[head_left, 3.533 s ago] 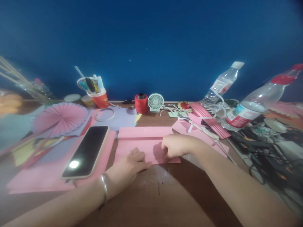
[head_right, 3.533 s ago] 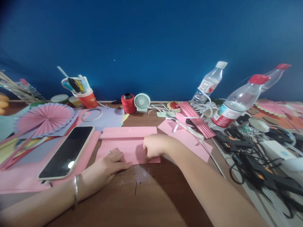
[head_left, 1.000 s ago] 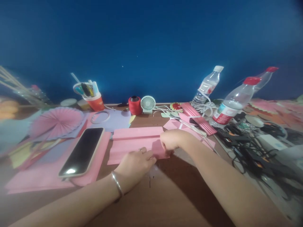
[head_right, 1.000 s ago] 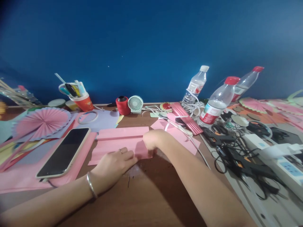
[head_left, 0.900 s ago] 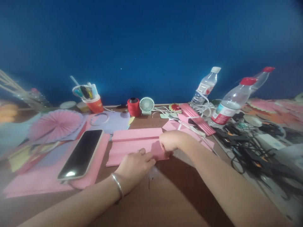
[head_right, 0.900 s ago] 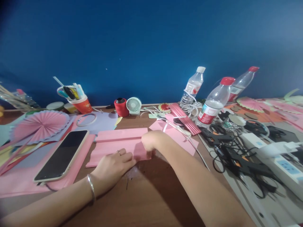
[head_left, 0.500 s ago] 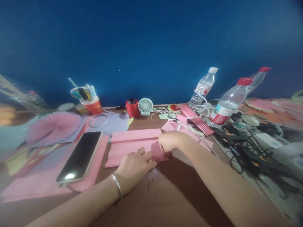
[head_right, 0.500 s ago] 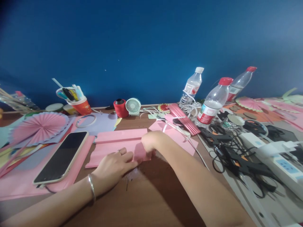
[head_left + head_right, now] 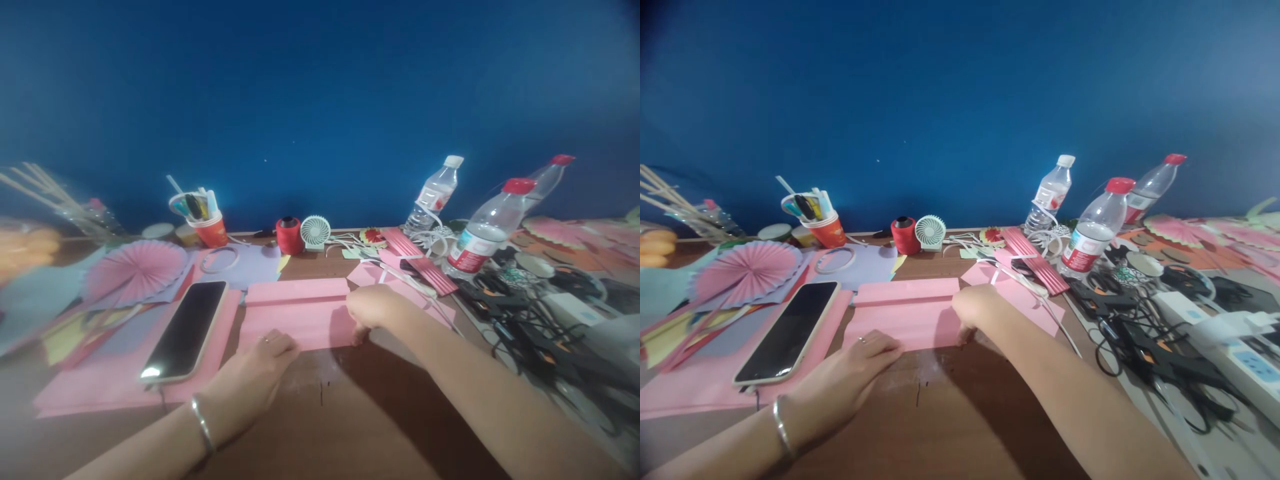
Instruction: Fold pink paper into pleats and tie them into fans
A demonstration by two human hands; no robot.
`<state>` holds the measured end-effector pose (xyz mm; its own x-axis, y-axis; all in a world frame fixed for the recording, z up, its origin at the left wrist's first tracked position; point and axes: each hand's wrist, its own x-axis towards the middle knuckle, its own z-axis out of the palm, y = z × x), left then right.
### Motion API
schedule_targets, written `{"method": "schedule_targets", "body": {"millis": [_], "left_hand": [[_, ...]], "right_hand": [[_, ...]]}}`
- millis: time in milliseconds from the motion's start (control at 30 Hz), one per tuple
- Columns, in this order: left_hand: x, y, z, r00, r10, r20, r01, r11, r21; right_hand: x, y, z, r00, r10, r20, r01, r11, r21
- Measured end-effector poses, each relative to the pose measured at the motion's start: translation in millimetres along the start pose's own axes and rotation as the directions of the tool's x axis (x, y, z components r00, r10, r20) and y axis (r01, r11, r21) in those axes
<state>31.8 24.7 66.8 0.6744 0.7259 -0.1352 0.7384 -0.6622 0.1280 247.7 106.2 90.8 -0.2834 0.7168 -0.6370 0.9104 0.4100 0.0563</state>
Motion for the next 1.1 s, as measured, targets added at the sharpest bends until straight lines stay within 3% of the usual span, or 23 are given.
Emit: {"method": "schedule_targets", "body": {"millis": [233, 400, 467, 533, 600, 700, 767, 833, 1100], "left_hand": [[-36.4, -21.2, 5.6, 0.989, -0.091, -0.115, 0.107, 0.983, 0.150], [-33.9, -25.3, 3.6, 0.976, -0.156, -0.155, 0.164, 0.986, 0.039], [-28.2, -24.3, 2.2, 0.974, -0.164, -0.155, 0.167, 0.986, 0.005], [-20.3, -21.7, 3.1, 0.977, -0.151, -0.154, 0.152, 0.988, -0.002], [-10.4, -18.2, 6.5, 0.982, -0.114, -0.149, 0.117, 0.993, 0.010], [4.5, -13.4, 13.8, 0.988, -0.070, -0.141, 0.076, 0.996, 0.038], [9.5, -12.2, 17.4, 0.988, -0.059, -0.144, 0.067, 0.997, 0.048], [7.7, -12.7, 18.4, 0.986, -0.057, -0.154, 0.065, 0.997, 0.046], [-29.9, -12.9, 9.0, 0.986, -0.077, -0.148, 0.064, 0.994, -0.087]], "right_hand": [[-5.5, 14.4, 9.9, 0.999, 0.010, -0.041, -0.005, 0.993, 0.119], [-14.6, 22.2, 17.4, 0.995, -0.020, -0.099, 0.037, 0.983, 0.178], [-22.0, 19.8, 20.9, 0.983, -0.003, -0.182, 0.039, 0.980, 0.194], [-27.1, 11.1, 26.8, 0.926, -0.008, -0.378, 0.113, 0.959, 0.258], [-26.3, -2.9, 35.5, 0.781, -0.074, -0.620, 0.314, 0.905, 0.288], [-13.9, -23.6, 51.2, 0.623, -0.270, -0.734, 0.583, 0.786, 0.206], [-3.9, -30.2, 60.0, 0.577, -0.272, -0.770, 0.627, 0.752, 0.204], [2.4, -30.2, 65.3, 0.566, -0.250, -0.786, 0.635, 0.740, 0.222], [-3.1, -23.3, 63.5, 0.622, -0.258, -0.739, 0.663, 0.675, 0.322]]}}
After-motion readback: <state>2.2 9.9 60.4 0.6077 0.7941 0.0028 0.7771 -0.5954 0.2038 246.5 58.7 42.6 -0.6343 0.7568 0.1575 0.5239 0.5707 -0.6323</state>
